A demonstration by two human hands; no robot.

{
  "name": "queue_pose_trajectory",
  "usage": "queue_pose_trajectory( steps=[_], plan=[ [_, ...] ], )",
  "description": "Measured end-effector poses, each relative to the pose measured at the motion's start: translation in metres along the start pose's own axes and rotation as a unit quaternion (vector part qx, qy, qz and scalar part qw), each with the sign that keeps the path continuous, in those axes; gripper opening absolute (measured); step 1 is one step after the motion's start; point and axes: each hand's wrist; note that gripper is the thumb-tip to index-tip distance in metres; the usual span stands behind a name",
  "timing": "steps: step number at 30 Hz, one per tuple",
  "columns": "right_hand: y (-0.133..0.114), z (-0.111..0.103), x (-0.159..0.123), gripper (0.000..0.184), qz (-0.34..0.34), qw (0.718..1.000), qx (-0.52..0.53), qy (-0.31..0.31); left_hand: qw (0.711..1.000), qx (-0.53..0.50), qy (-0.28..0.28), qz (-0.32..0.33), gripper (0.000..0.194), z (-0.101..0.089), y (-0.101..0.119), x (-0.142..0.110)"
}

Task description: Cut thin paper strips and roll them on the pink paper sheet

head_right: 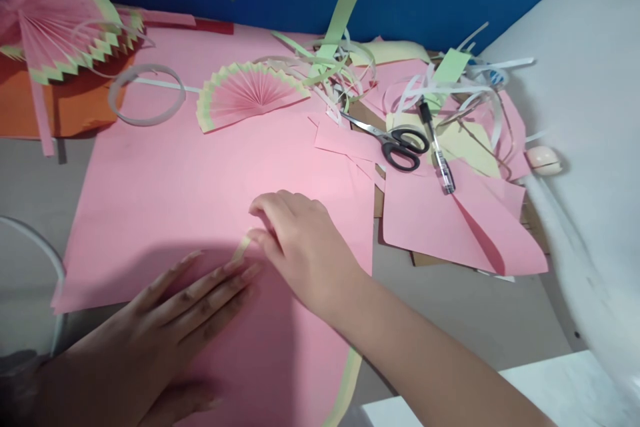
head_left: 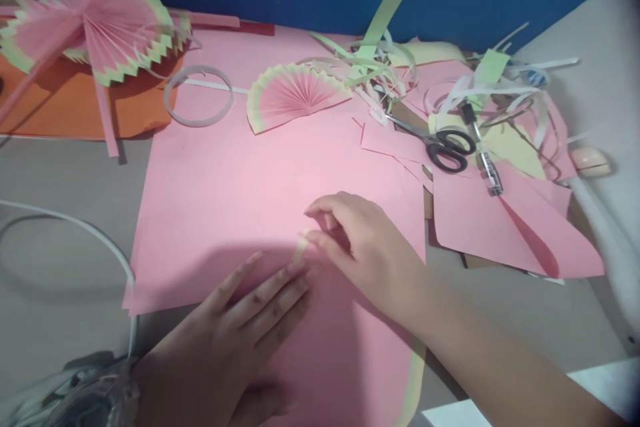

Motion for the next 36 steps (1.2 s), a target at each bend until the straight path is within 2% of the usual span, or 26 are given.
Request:
queue_pose_trajectory(
  steps=[5,9,12,14,18,22,24,26,29,33,36],
  plan=[
    [0.0,-0.001,-0.002,0.013,0.008,1.0,0.023,0.015,1.0,-0.022,0.017,-0.015,0.067,-0.001,0.001,0.0],
    [-0.005,-0.003,-0.007,0.024,0.013,1.0,0.016,0.002,0.992,-0.055,0.085,-0.078,0.07,0.0,-0.001,-0.004],
    [-0.009,-0.007,-0.009,0.015,0.06,0.996,0.062,-0.015,0.985,-0.051,0.119,-0.114,0.078,0.0,-0.003,-0.005],
    [-0.008,-0.01,-0.01,0.009,0.086,0.991,0.098,-0.009,0.983,-0.057,0.109,-0.139,0.078,-0.001,-0.006,-0.004],
    [-0.003,-0.017,-0.01,0.008,0.063,0.988,0.139,0.033,0.975,-0.103,0.086,-0.178,0.056,-0.005,-0.013,0.0],
    [-0.002,-0.022,-0.011,0.007,0.032,0.978,0.198,0.06,0.958,-0.161,0.105,-0.214,0.018,-0.011,-0.021,0.004],
    [-0.006,-0.021,-0.012,0.007,-0.014,0.987,0.132,0.089,0.952,-0.184,0.099,-0.225,0.014,-0.012,-0.023,0.006],
    [-0.013,-0.017,-0.013,0.015,-0.092,0.989,-0.012,0.112,0.949,-0.19,0.103,-0.229,0.016,-0.012,-0.021,0.006],
    [-0.022,-0.005,-0.015,0.013,-0.191,0.965,-0.168,0.068,0.949,-0.18,0.13,-0.225,0.017,-0.01,-0.018,0.006],
    [-0.024,0.001,-0.016,0.023,-0.208,0.964,-0.167,0.004,0.951,-0.171,0.131,-0.223,0.017,-0.011,-0.017,0.007],
    [-0.019,-0.008,-0.015,0.025,-0.19,0.971,-0.142,0.011,0.952,-0.18,0.109,-0.223,0.017,-0.014,-0.021,0.008]
  ],
)
Point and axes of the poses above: each hand's wrist, its own x-axis towards the middle knuckle, its own z-axis out of the palm, y = z × x, and after that the axes turned 9 degrees about x, right-handed
